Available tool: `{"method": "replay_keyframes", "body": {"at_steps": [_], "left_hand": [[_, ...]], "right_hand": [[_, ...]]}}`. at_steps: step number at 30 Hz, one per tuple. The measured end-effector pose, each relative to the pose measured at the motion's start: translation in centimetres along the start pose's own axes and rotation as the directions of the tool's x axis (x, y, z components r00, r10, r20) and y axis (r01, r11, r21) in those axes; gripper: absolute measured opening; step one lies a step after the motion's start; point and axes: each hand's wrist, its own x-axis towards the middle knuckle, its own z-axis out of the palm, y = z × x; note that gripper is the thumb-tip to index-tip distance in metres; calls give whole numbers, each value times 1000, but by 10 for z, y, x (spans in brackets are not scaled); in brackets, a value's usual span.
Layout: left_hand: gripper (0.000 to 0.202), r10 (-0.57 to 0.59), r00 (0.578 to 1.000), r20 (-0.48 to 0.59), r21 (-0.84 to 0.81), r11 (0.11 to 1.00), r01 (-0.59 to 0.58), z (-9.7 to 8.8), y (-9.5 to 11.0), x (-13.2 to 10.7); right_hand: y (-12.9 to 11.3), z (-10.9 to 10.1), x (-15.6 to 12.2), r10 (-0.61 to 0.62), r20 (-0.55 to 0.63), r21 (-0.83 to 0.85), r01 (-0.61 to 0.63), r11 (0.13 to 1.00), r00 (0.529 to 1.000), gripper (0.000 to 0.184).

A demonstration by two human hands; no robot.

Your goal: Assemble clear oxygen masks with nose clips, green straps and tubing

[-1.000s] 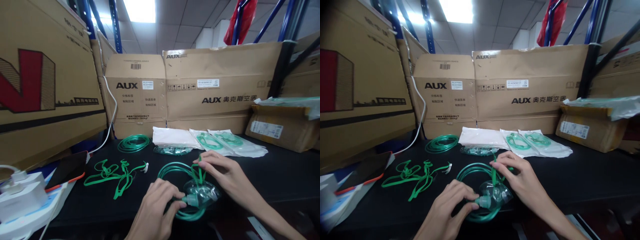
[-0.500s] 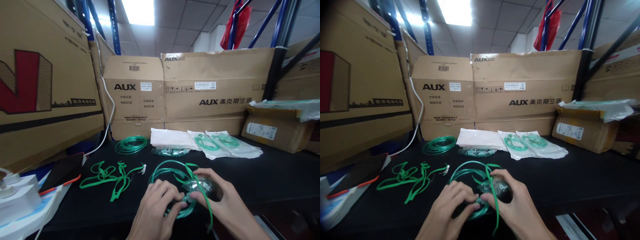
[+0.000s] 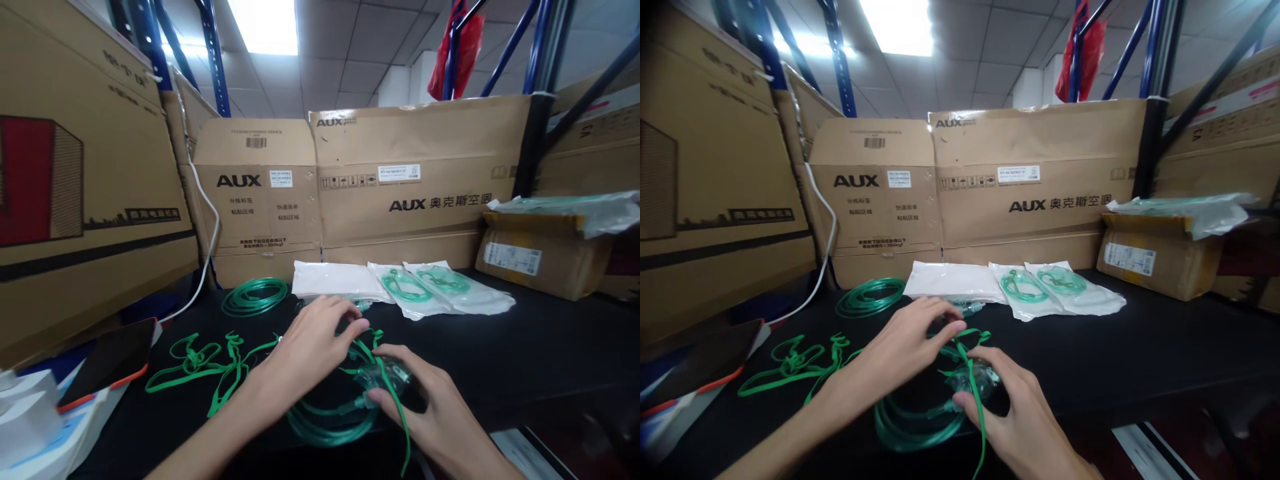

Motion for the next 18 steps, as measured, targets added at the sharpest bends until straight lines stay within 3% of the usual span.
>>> {"method": "replay_keyframes", "body": {"at_steps": [4,7,9,11,14,18], "left_hand": [[26,39,967,253,126,989,-73,9,6,41],[26,49,933,357,172,978,-117,24,7,62],[25,37,944,328,193,975,-106,28,5,74],[28,4,974,228,204,978,-52,24,0,83],[29,-49,996,71,161,986,37,4,-12,96],[22,-57,998,12,11,998,57,-27,-28,98]], "right_hand": [[0,0,0,5,14,49,-6,999,1000,34],[0,0,0,12,14,70,-13,997,1000,33],[0,0,0,16,14,73,-17,997,1000,33],[-2,-1,1,30,30,79,-32,996,999,34],[-6,-2,3,65,62,98,-71,993,996,35],[-9,-3,4,121,59,130,-128,983,991,49]]}}
